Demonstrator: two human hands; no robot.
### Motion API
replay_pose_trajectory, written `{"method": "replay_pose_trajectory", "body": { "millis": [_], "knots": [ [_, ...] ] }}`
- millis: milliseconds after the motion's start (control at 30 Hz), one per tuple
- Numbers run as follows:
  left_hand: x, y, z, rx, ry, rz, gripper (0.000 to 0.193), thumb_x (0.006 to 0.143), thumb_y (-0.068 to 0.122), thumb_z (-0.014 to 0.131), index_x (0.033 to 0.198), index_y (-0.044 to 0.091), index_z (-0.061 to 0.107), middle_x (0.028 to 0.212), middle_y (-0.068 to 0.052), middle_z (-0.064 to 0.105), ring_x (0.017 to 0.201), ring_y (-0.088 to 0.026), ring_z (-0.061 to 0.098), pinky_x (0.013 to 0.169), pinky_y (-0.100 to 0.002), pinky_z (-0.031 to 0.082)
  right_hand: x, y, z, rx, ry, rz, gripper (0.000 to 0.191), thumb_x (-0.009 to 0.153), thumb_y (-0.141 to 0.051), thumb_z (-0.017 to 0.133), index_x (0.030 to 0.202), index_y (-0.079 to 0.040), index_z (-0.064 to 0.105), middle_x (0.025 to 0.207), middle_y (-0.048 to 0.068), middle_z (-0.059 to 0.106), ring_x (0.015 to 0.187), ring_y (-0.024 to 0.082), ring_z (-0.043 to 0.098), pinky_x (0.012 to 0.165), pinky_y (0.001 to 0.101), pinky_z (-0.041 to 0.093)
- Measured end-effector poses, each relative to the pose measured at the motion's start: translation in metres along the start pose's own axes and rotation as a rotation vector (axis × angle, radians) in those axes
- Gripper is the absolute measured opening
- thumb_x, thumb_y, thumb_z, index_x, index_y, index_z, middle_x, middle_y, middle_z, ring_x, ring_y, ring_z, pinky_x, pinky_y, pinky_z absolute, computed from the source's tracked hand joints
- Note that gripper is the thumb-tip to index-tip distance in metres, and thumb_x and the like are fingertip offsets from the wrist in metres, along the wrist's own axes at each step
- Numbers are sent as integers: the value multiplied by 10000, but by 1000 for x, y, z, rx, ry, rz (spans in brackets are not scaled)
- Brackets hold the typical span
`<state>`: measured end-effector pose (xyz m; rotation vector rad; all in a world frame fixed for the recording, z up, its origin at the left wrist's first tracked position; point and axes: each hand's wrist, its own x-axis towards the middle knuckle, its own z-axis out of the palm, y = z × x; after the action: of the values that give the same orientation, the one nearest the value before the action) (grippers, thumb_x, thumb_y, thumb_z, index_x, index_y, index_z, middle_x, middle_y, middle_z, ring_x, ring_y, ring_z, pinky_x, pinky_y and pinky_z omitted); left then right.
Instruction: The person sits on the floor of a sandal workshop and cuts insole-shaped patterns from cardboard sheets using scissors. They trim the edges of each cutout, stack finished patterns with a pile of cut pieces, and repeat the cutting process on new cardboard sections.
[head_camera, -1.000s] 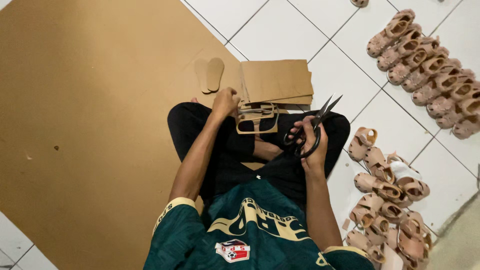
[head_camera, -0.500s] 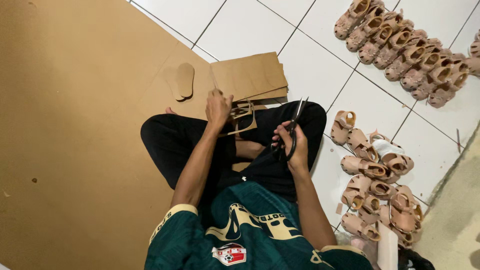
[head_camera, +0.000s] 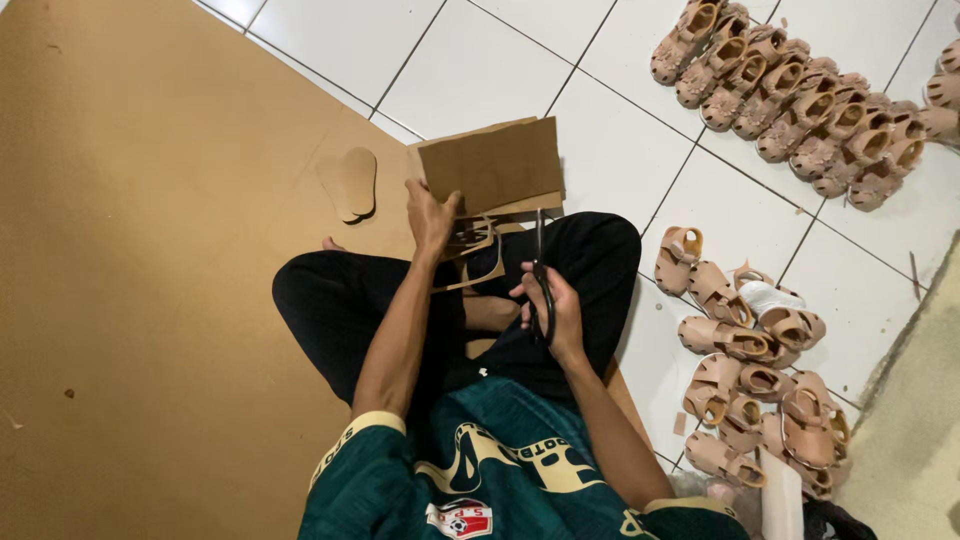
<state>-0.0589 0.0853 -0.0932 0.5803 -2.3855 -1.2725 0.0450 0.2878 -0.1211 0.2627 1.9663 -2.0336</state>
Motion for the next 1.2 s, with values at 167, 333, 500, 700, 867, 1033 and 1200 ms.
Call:
{"method": "replay_pose_trajectory", "body": {
  "millis": [167, 333, 500, 700, 867, 1033, 1200],
  "knots": [
    [-3, -2, -24, -705, -395, -129, 398, 979, 148, 718, 1333, 3, 610, 1056, -35, 727, 932, -147, 684, 775, -272, 579, -5, -2, 6, -103, -80, 47, 477, 1017, -407, 599, 1105, 46, 718, 636, 38, 617, 448, 77, 527, 408, 239, 434],
    [2, 2, -55, -1047, -365, -356, 385, 999, 79, 644, 1345, -8, 497, 942, -21, 618, 779, -107, 564, 663, -247, 493, -8, 1, 17, -126, -198, -22, 502, 1029, -451, 548, 1148, 10, 708, 635, 15, 580, 493, 70, 549, 444, 241, 470],
    [10, 0, -81, -1008, -371, -302, 370, 1009, 76, 608, 1354, 12, 492, 1006, -46, 597, 798, -112, 576, 622, -270, 501, 1, -5, 22, -292, -296, -132, 546, 1028, -485, 530, 1268, -20, 685, 698, -11, 592, 615, 70, 592, 578, 241, 511],
    [-6, -5, -96, -1006, -382, -223, 447, 1022, 128, 662, 1432, 40, 505, 1182, -59, 673, 1032, -127, 674, 773, -290, 617, 14, -20, 31, -388, -377, -212, 581, 994, -507, 588, 1354, -56, 653, 732, -15, 589, 651, 71, 578, 623, 243, 508],
    [-18, 2, -100, -1014, -361, -204, 491, 985, 129, 663, 1437, 66, 481, 1196, -94, 702, 1048, -143, 727, 786, -339, 675, 18, -44, 38, -429, -414, -316, 604, 980, -517, 606, 1399, -82, 630, 733, -10, 624, 644, 74, 576, 624, 240, 498],
    [-25, 1, -100, -960, -351, -156, 482, 1008, 139, 667, 1448, 52, 491, 1133, -77, 698, 978, -120, 717, 759, -327, 669, 18, -62, 41, -416, -436, -389, 612, 992, -513, 619, 1426, -82, 617, 759, -7, 628, 670, 68, 577, 635, 228, 494],
    [-29, 2, -102, -850, -347, -124, 467, 1035, 177, 694, 1452, 42, 535, 1074, -63, 697, 847, -64, 632, 595, -199, 503, 14, -66, 38, -422, -435, -412, 604, 980, -504, 636, 1406, -76, 630, 761, -8, 625, 662, 65, 581, 628, 231, 501]
  ]
}}
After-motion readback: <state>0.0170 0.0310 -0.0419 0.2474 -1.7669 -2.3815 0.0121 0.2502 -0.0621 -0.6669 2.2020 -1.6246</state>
